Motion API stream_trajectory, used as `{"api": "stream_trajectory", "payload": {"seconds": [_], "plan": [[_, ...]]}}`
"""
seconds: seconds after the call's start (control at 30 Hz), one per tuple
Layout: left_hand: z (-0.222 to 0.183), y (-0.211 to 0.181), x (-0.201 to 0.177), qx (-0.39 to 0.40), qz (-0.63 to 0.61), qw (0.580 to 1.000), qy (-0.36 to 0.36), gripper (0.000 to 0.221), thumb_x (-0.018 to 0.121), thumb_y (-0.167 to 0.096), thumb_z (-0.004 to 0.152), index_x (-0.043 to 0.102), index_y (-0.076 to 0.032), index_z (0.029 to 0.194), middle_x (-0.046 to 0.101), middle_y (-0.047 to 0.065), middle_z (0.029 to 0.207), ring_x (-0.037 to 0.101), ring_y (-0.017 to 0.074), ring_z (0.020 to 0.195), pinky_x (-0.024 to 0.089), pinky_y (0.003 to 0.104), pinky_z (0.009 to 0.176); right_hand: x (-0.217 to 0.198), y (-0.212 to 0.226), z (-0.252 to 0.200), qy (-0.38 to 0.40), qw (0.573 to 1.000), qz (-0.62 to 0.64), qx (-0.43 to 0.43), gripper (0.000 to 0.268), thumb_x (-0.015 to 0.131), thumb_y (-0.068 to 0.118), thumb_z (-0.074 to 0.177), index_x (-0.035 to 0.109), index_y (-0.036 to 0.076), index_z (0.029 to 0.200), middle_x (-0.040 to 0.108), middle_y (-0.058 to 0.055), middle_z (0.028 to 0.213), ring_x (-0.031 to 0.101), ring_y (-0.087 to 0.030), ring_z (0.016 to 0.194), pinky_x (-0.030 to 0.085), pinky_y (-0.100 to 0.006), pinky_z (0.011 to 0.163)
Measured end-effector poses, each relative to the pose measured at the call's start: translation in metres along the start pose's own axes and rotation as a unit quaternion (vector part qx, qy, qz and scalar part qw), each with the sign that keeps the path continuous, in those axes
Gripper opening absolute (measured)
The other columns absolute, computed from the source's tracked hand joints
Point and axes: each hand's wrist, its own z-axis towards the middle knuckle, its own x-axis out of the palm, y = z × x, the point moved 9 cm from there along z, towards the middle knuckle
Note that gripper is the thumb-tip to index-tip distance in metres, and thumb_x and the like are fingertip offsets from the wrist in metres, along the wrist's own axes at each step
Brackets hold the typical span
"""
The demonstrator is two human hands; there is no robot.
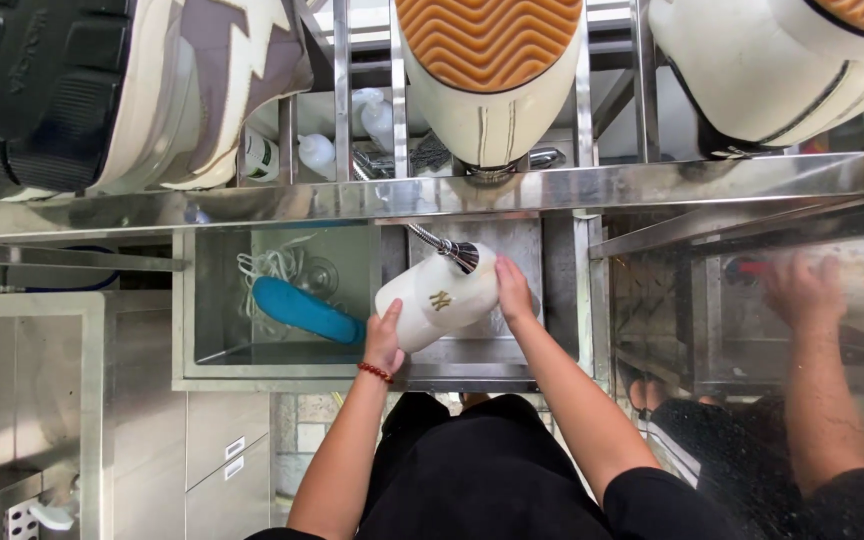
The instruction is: Hand-washing and vigorously brushing a white baseball cap in a service sink.
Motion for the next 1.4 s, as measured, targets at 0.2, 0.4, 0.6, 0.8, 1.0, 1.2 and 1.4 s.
{"api": "stream_trajectory", "payload": {"seconds": [0.2, 0.4, 0.6, 0.8, 1.0, 1.2, 1.4], "plan": [[-0.014, -0.026, -0.022, 0.033, -0.025, 0.999, -0.016, 0.044, 0.067, -0.027, 0.097, 0.063, 0.007, 0.124, 0.073, 0.017, 0.116, 0.071, 0.0266, 0.101, 0.058, 0.042, 0.088, 0.035, -0.005, -0.004, 0.038, 0.993, 0.000, 0.112, 0.040, 0.057, 0.034, 0.104, 0.075, -0.001, 0.098, 0.066, -0.001, 0.079, 0.055, -0.011, 0.071, 0.047, -0.029, 0.065], [-0.023, -0.030, -0.024, 0.057, -0.018, 0.998, -0.012, 0.042, 0.072, -0.018, 0.091, 0.064, 0.009, 0.122, 0.072, 0.016, 0.115, 0.072, 0.0246, 0.099, 0.059, 0.041, 0.087, 0.034, -0.015, 0.012, 0.024, 0.994, 0.034, 0.098, 0.027, 0.060, 0.020, 0.096, 0.075, -0.002, 0.091, 0.064, 0.002, 0.073, 0.054, -0.008, 0.065, 0.044, -0.028, 0.058], [-0.037, -0.048, 0.003, 0.137, 0.227, 0.964, 0.010, 0.026, 0.076, -0.016, 0.090, 0.077, 0.007, 0.102, 0.079, 0.011, 0.095, 0.070, 0.0171, 0.082, 0.057, 0.032, 0.073, 0.037, 0.010, 0.055, 0.071, 0.989, 0.063, 0.113, 0.027, 0.066, 0.023, 0.098, 0.077, -0.002, 0.098, 0.070, -0.005, 0.085, 0.063, -0.014, 0.074, 0.048, -0.029, 0.065], [-0.075, -0.086, 0.027, 0.180, 0.381, 0.906, -0.037, 0.026, 0.075, -0.022, 0.089, 0.076, 0.004, 0.095, 0.079, 0.016, 0.081, 0.074, 0.0175, 0.072, 0.056, 0.032, 0.066, 0.134, 0.062, 0.097, 0.258, 0.951, -0.028, 0.170, 0.036, 0.051, 0.033, 0.102, 0.065, 0.009, 0.125, 0.072, -0.006, 0.119, 0.069, -0.019, 0.103, 0.055, -0.033, 0.084], [-0.126, -0.125, 0.064, 0.257, 0.481, 0.837, 0.046, 0.022, 0.073, -0.018, 0.089, 0.076, 0.003, 0.097, 0.072, 0.023, 0.081, 0.072, 0.0340, 0.073, 0.056, 0.039, 0.064, 0.215, 0.105, 0.127, 0.329, 0.909, 0.132, 0.220, 0.044, 0.053, 0.040, 0.100, 0.064, 0.007, 0.126, 0.070, -0.014, 0.121, 0.069, -0.024, 0.106, 0.054, -0.041, 0.090], [-0.129, -0.140, 0.055, 0.277, 0.502, 0.819, 0.018, 0.021, 0.075, -0.019, 0.090, 0.076, 0.001, 0.094, 0.074, 0.020, 0.080, 0.074, 0.0303, 0.071, 0.057, 0.036, 0.065, 0.229, 0.141, 0.134, 0.355, 0.844, 0.307, 0.261, 0.054, 0.054, 0.049, 0.097, 0.063, 0.004, 0.127, 0.067, -0.023, 0.124, 0.069, -0.032, 0.109, 0.054, -0.049, 0.098], [-0.135, -0.172, -0.004, 0.257, 0.270, 0.906, -0.200, 0.027, 0.078, -0.019, 0.088, 0.074, 0.007, 0.098, 0.078, 0.011, 0.090, 0.069, 0.0144, 0.076, 0.055, 0.031, 0.070, 0.119, 0.102, 0.140, 0.255, 0.934, 0.233, 0.093, 0.062, 0.053, 0.054, 0.106, 0.061, 0.002, 0.140, 0.066, -0.016, 0.139, 0.066, -0.023, 0.125, 0.052, -0.038, 0.105]]}}
